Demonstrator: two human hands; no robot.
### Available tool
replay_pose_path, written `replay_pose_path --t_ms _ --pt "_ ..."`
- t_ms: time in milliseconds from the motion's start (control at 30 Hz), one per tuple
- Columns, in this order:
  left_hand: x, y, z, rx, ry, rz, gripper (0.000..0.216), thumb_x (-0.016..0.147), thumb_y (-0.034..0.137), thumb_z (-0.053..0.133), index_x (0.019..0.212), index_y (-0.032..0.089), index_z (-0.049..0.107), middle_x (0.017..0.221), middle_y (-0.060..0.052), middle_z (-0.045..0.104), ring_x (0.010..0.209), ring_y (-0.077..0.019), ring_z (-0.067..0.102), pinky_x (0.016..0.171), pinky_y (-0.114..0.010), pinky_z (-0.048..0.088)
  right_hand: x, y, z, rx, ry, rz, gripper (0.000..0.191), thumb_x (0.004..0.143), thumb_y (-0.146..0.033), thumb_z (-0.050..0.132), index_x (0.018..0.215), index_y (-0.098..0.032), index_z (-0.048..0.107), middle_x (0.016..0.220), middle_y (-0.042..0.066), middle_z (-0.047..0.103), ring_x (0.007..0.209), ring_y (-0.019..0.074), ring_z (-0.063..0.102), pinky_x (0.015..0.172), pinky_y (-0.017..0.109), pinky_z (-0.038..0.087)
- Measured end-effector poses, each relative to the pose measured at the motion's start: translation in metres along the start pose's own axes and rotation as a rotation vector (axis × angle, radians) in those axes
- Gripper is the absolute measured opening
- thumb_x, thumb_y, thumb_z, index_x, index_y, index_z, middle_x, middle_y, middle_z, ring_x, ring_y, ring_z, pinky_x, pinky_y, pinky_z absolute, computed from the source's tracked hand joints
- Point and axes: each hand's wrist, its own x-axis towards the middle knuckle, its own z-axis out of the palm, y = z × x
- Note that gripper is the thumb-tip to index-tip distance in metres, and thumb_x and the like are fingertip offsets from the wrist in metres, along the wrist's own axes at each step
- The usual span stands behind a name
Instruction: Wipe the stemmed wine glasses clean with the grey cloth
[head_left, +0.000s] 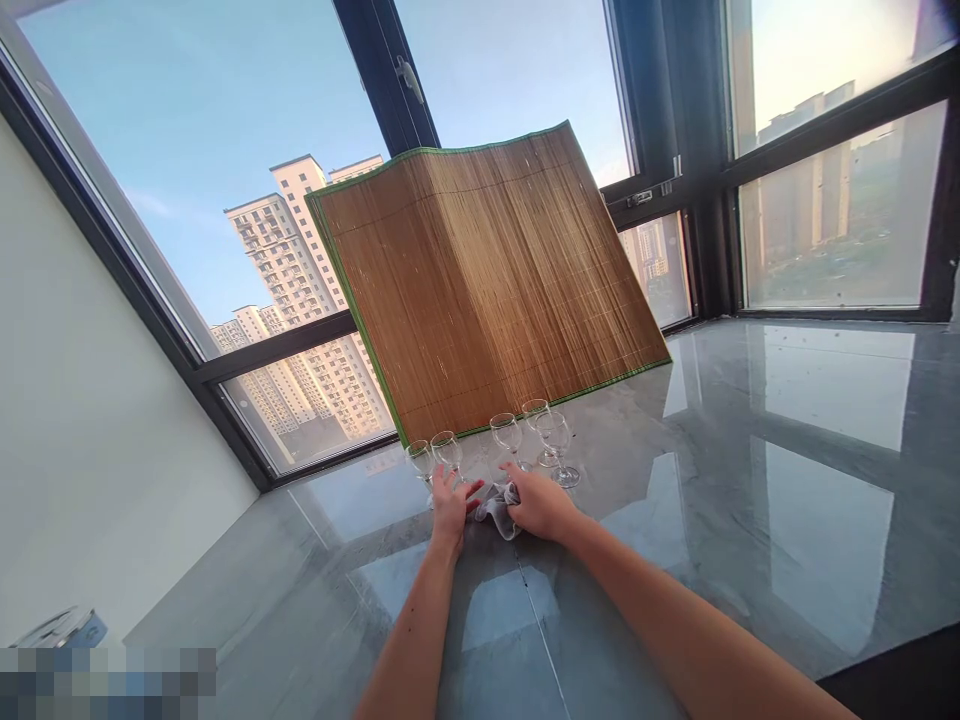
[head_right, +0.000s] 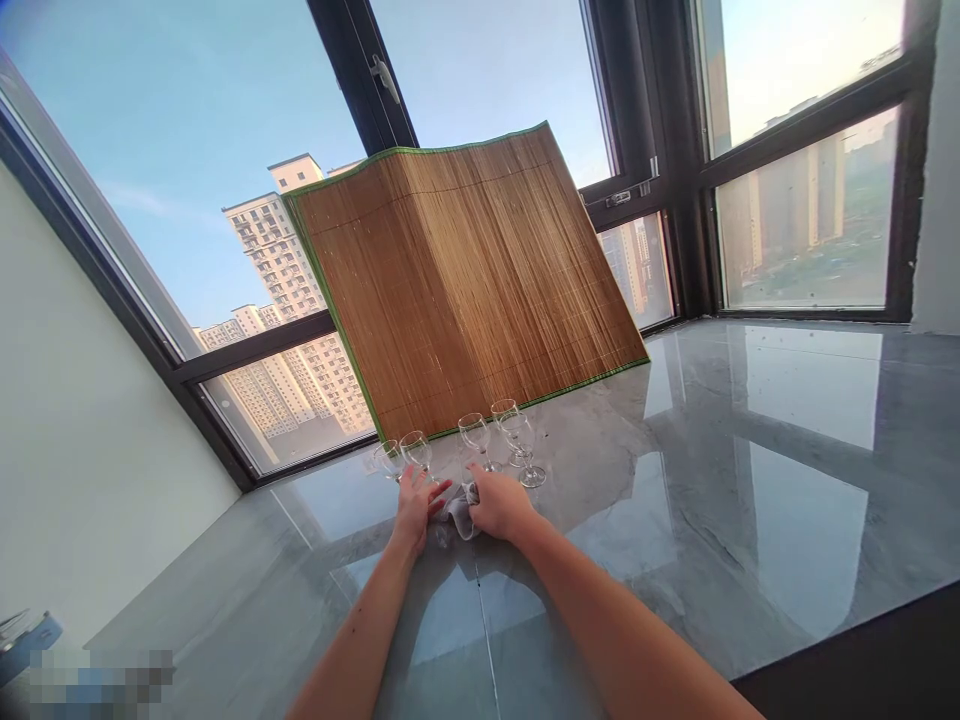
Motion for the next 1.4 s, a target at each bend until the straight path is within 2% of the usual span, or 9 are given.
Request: replay_pose_path --t_ms 133,300,467,567,700,833,967,1200,1400 --pt "0.001 -0.001 0.001 0.078 -0.025 0.0 0.076 0.075 0.019 0.068 0.141 0.027 0.032 0.138 -0.014 0.05 0.077 -0.0139 0.072 0.053 -0.02 0.049 0.0 -0.002 0.0 0.018 0.006 -0.009 0.067 0.072 -0.016 0.055 0.138 -0.023 0.048 0.103 0.007 0.072 0.094 0.021 0.065 0.071 0.024 0.037" --pt "-0.001 -0.001 0.004 0.202 0.023 0.014 0.06 0.074 0.019 0.063 0.13 0.021 0.043 0.107 -0.006 0.057 0.065 -0.0105 0.065 0.045 -0.018 0.039 0.002 -0.003 0.0 0.06 0.038 -0.015 0.068 0.068 -0.013 0.054 0.136 -0.023 0.05 0.095 0.005 0.071 0.087 0.0192 0.064 0.068 0.023 0.035" --pt "-0.022 0.004 0.017 0.127 -0.051 -0.056 0.04 0.076 0.025 0.055 0.114 0.024 0.045 0.077 0.004 0.052 0.058 -0.0103 0.058 0.045 -0.018 0.035 0.001 -0.013 -0.004 0.253 0.205 -0.029 0.061 0.072 -0.015 0.053 0.132 -0.024 0.05 0.08 0.0 0.068 0.074 0.0154 0.061 0.066 0.022 0.036" --pt "-0.036 0.008 0.026 0.158 -0.104 -0.011 0.029 0.077 0.029 0.053 0.105 0.024 0.047 0.067 0.005 0.051 0.052 -0.0113 0.051 0.046 -0.02 0.035 0.0 -0.019 -0.007 0.373 0.357 -0.066 0.058 0.071 -0.012 0.051 0.128 -0.025 0.05 0.083 -0.001 0.067 0.073 0.0141 0.06 0.069 0.023 0.041" --pt "-0.044 0.009 0.027 0.235 0.012 0.098 0.019 0.08 0.029 0.053 0.098 0.024 0.051 0.077 -0.001 0.055 0.065 -0.016 0.053 0.053 -0.024 0.04 -0.001 -0.024 -0.01 0.508 0.519 -0.161 0.053 0.073 -0.011 0.053 0.124 -0.026 0.05 0.097 0.0 0.068 0.076 0.0133 0.062 0.074 0.024 0.046" --pt "-0.042 0.006 0.022 0.375 0.103 0.315 0.003 0.079 0.021 0.058 0.082 0.023 0.058 0.083 -0.005 0.053 0.085 -0.0224 0.052 0.074 -0.031 0.043 -0.001 -0.026 -0.012 0.531 0.631 -0.246 0.048 0.083 -0.018 0.053 0.13 -0.025 0.042 0.113 0.005 0.066 0.092 0.0168 0.065 0.084 0.029 0.049" --pt "-0.043 0.003 0.023 0.5 0.087 0.482 0.018 0.077 0.008 0.051 0.084 0.022 0.061 0.088 -0.006 0.051 0.092 -0.0241 0.05 0.087 -0.035 0.038 0.0 -0.022 -0.012 0.392 0.733 -0.257 0.055 0.082 -0.011 0.047 0.135 -0.023 0.037 0.127 0.009 0.06 0.114 0.0208 0.059 0.093 0.034 0.048" --pt "-0.044 0.003 0.023 0.59 0.187 0.529 0.029 0.08 0.005 0.042 0.099 0.021 0.058 0.101 -0.007 0.051 0.099 -0.023 0.049 0.092 -0.035 0.037 -0.003 -0.022 -0.015 0.219 0.52 -0.061 0.061 0.076 -0.009 0.05 0.134 -0.023 0.042 0.115 0.006 0.067 0.091 0.0215 0.065 0.071 0.029 0.046" --pt "-0.042 0.004 0.021 0.695 0.247 0.547 0.035 0.08 0.004 0.039 0.108 0.02 0.054 0.105 -0.009 0.051 0.099 -0.023 0.053 0.087 -0.035 0.041 -0.002 -0.024 -0.013 0.399 0.373 -0.056 0.075 0.081 -0.023 0.055 0.15 -0.027 0.026 0.12 0.006 0.066 0.091 0.0204 0.065 0.079 0.031 0.046"
